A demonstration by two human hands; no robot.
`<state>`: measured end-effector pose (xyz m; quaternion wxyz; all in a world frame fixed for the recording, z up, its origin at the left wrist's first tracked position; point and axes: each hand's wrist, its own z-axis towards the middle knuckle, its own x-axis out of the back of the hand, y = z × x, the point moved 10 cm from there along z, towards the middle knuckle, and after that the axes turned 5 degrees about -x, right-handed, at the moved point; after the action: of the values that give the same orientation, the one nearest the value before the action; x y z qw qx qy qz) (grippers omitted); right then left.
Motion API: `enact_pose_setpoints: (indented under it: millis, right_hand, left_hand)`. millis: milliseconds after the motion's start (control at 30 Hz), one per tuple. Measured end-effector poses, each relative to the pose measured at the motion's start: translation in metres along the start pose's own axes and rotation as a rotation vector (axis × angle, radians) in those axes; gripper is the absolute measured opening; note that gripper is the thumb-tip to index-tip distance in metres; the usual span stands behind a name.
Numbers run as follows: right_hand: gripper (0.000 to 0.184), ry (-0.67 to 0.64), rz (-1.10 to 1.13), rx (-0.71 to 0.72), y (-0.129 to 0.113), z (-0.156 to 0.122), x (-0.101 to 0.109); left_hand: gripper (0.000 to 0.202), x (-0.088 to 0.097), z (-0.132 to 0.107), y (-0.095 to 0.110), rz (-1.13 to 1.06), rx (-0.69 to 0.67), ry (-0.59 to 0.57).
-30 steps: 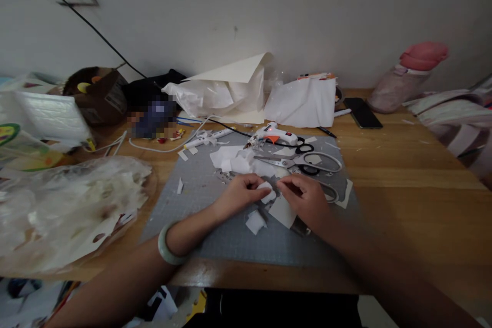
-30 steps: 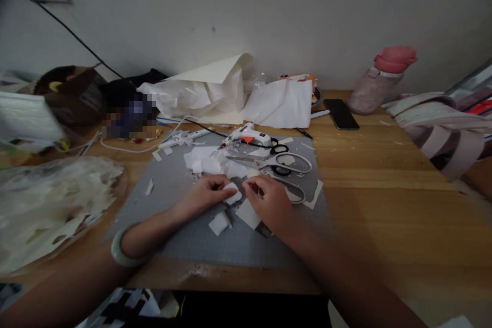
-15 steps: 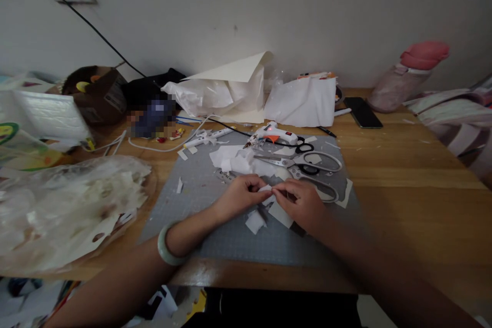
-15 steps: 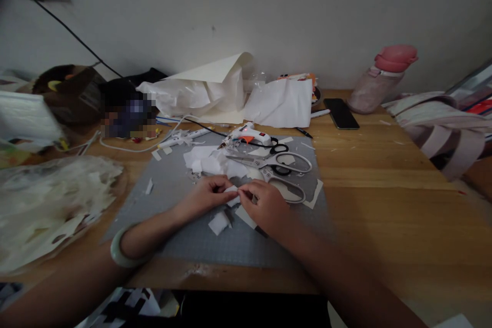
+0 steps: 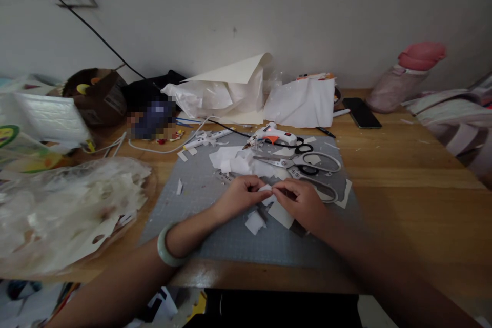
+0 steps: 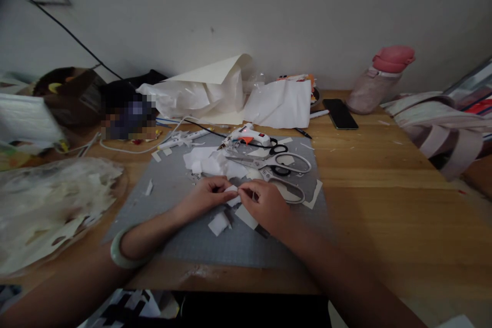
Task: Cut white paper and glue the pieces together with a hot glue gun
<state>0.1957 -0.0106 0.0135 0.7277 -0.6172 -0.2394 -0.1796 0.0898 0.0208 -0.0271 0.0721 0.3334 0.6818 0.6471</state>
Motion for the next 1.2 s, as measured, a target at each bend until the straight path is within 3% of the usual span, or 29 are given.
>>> enact_pose_setpoints:
  millis: [133, 267, 567, 1100, 1200]
  right_hand:
    - [0.015, 0.106, 0.01, 0.037, -0.005, -0.004, 0.012]
    - [0.015, 0.058, -0.03, 0.107, -0.013, -0.004, 0.006]
    - [0.015, -0.073, -0.003, -0.027, 0.002, 0.001, -0.007]
    - [0.013, -0.042, 0.013, -0.027, 0.003, 0.001, -0.006]
    - [0.01, -0.008, 0.022, -0.044, 0.006, 0.001, -0.003]
  left_hand:
    - [0.025, 0.0, 0.0, -0.001, 0.0, 0.002, 0.005]
    - [0.023, -0.001, 0.0, 0.001, 0.008, -0.018, -0.006]
    - [0.024, -0.004, -0.001, 0.016, 0.129, -0.209, -0.035]
    - [0.025, -0.01, -0.003, 0.018, 0.167, -0.231, -0.023]
    - [0.023, 0.006, -0.004, 0.032, 0.307, -0.302, -0.001]
